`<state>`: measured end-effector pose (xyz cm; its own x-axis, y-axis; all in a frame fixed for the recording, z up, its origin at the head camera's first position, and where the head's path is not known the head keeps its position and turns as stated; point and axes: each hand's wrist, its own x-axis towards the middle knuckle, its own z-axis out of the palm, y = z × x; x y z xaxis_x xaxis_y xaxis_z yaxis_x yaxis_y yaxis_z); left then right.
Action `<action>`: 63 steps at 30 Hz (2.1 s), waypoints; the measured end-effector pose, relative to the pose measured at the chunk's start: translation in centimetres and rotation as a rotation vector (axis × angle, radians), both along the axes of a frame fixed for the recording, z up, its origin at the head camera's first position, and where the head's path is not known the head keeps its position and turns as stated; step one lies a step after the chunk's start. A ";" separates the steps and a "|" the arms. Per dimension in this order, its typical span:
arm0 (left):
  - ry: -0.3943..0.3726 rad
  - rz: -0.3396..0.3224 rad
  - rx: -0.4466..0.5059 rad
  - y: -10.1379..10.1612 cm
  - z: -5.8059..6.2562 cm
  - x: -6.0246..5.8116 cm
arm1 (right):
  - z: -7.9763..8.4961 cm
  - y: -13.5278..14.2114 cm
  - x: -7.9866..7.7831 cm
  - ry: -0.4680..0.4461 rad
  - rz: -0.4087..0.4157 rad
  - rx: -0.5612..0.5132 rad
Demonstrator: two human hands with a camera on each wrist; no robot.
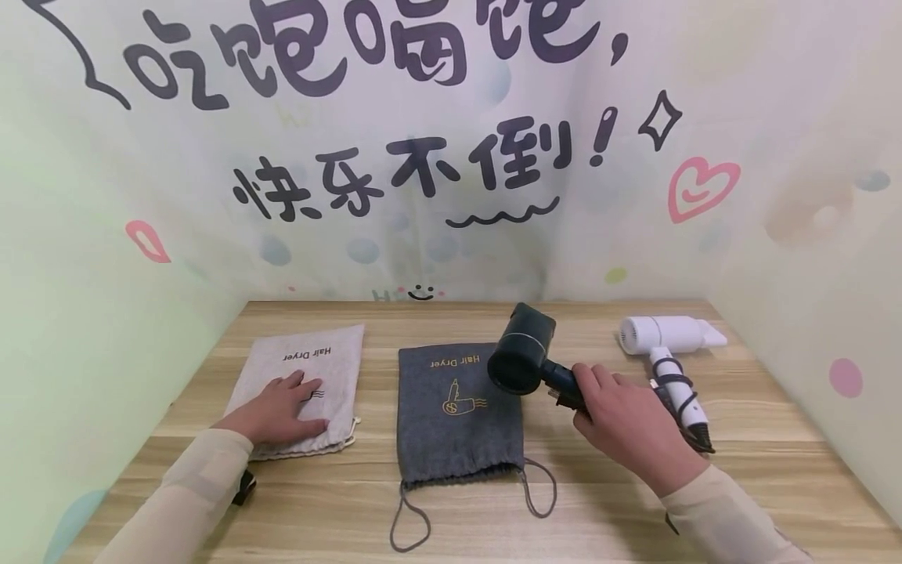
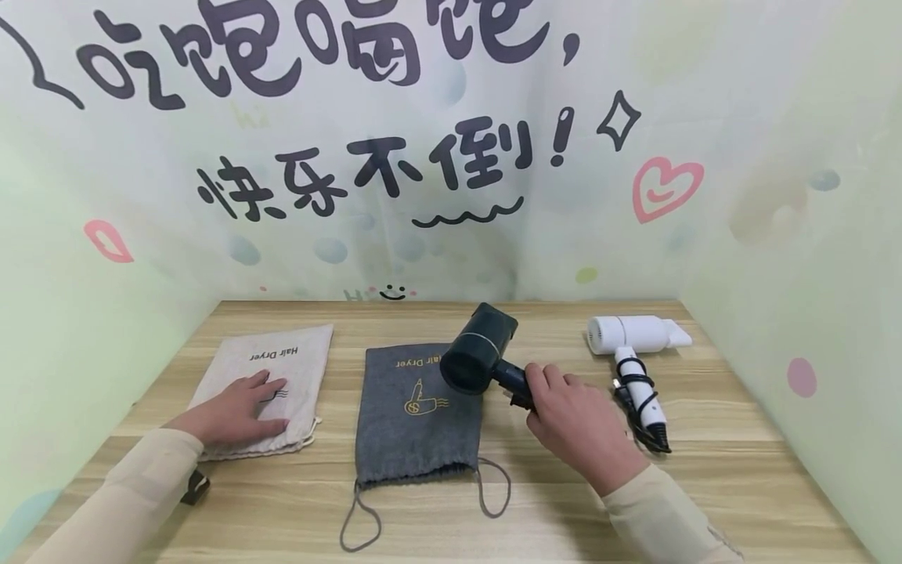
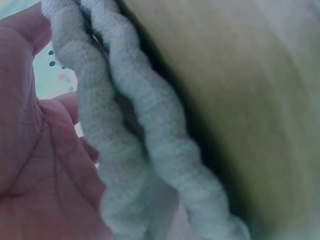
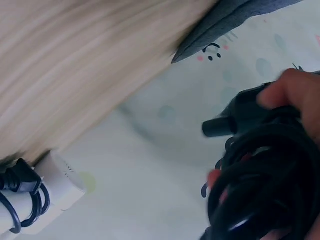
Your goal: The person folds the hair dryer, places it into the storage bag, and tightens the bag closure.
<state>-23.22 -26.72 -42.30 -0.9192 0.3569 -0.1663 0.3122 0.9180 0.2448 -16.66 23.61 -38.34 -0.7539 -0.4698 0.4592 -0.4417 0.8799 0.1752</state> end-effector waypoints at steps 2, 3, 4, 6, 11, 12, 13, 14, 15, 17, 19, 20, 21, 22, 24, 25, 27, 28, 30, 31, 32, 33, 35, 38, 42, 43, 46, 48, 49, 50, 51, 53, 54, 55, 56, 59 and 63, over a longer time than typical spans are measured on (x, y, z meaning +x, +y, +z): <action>0.001 0.001 -0.001 0.0 0.0 0.0 | -0.2 0.1 -0.1 0.035 0.023 -0.006; 0.002 0.001 -0.002 0.1 0.0 0.0 | -0.2 0.1 -0.2 0.057 0.038 -0.004; 0.002 0.002 -0.002 0.1 -0.1 -0.1 | -0.3 0.2 -0.2 0.082 0.052 0.004; 0.000 0.004 -0.004 0.1 -0.1 -0.1 | -0.3 0.3 -0.3 0.128 0.068 0.032; -0.002 0.006 -0.012 0.1 -0.2 -0.1 | -0.3 0.7 -0.3 0.220 0.053 0.093; -0.001 0.006 -0.013 0.1 -0.2 -0.1 | -0.2 0.7 -0.3 0.229 0.051 0.092; 0.001 0.005 -0.013 0.0 -0.2 -0.1 | -0.2 0.6 -0.3 0.241 0.054 0.088; 0.001 0.005 -0.014 0.0 -0.2 -0.1 | -0.2 0.6 -0.3 0.254 0.068 0.073; 0.002 0.004 -0.014 0.0 -0.2 -0.1 | -0.1 0.6 -0.3 0.262 0.085 0.054; 0.002 0.003 -0.011 0.0 -0.2 0.0 | 0.0 0.6 -0.4 0.273 0.120 0.022; 0.001 0.003 -0.009 0.0 -0.2 0.0 | 0.3 0.7 -0.4 0.287 0.168 -0.008; 0.001 0.003 -0.009 0.0 -0.2 0.0 | 0.4 0.7 -0.4 0.291 0.192 -0.020; 0.003 0.002 -0.009 0.0 -0.2 0.0 | 0.5 0.7 -0.4 0.294 0.205 -0.024; 0.004 0.001 -0.010 0.0 -0.1 0.1 | 0.6 0.6 -0.4 0.304 0.217 -0.023; 0.006 0.000 -0.011 0.0 -0.1 0.1 | 0.8 0.4 -0.5 0.338 0.224 -0.012; 0.007 0.000 -0.011 0.0 -0.1 0.1 | 0.8 0.3 -0.5 0.356 0.218 -0.003; 0.007 0.001 -0.014 0.0 -0.2 0.0 | 0.9 0.0 -0.5 0.390 0.205 0.004; 0.006 0.003 -0.015 0.1 -0.2 0.1 | 1.0 -0.1 -0.5 0.403 0.201 0.004; 0.003 0.008 -0.014 0.1 -0.2 0.1 | 1.1 -0.4 -0.5 0.419 0.192 0.000; 0.002 0.012 -0.014 0.2 -0.1 0.2 | 1.1 -0.5 -0.5 0.426 0.190 -0.003; 0.006 0.013 -0.012 0.2 -0.1 0.2 | 1.2 -0.6 -0.6 0.437 0.191 -0.008; 0.009 0.015 -0.009 0.3 -0.1 0.3 | 1.2 -0.7 -0.6 0.447 0.190 -0.010; 0.017 0.016 -0.002 0.4 0.1 0.5 | 1.3 -0.8 -0.7 0.466 0.191 -0.016; 0.032 0.010 0.004 0.5 0.1 0.6 | 1.4 -1.0 -0.6 0.476 0.189 -0.021; 0.032 0.007 0.000 0.4 0.1 0.5 | 1.4 -1.1 -0.5 0.460 0.187 -0.021; 0.029 0.006 -0.001 0.4 0.1 0.4 | 1.4 -1.1 -0.5 0.458 0.187 -0.021; 0.020 0.002 -0.005 0.2 0.0 0.2 | 1.3 -1.2 -0.5 0.447 0.185 -0.023; 0.032 -0.001 -0.007 0.3 -0.1 0.1 | 1.3 -1.1 -0.5 0.435 0.179 -0.023; 0.050 -0.003 -0.008 0.4 -0.1 0.1 | 1.2 -1.1 -0.5 0.427 0.175 -0.024; 0.074 -0.004 -0.005 0.5 -0.1 0.2 | 1.2 -1.1 -0.5 0.418 0.171 -0.023; 0.108 -0.010 0.001 0.8 -0.1 0.3 | 1.1 -1.1 -0.6 0.411 0.166 -0.021; 0.203 -0.030 0.029 1.5 0.2 0.6 | 1.1 -1.1 -0.6 0.402 0.156 -0.020; 0.256 -0.040 0.049 2.1 0.4 0.7 | 1.0 -1.2 -0.6 0.396 0.151 -0.018; 0.306 -0.053 0.073 2.8 0.8 0.9 | 1.0 -1.2 -0.7 0.392 0.145 -0.016; 0.350 -0.066 0.100 3.5 1.1 1.1 | 1.0 -1.2 -0.7 0.385 0.138 -0.012; 0.445 -0.106 0.166 5.8 2.4 1.6 | 0.9 -1.3 -0.8 0.364 0.116 -0.006; 0.497 -0.146 0.222 8.8 3.9 2.6 | 0.8 -1.5 -1.0 0.335 0.098 -0.007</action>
<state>-20.63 -17.89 -38.43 -0.8061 0.4636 0.3678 0.5594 0.7997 0.2181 -17.64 22.13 -37.52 -0.5123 -0.5285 0.6769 -0.4434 0.8378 0.3185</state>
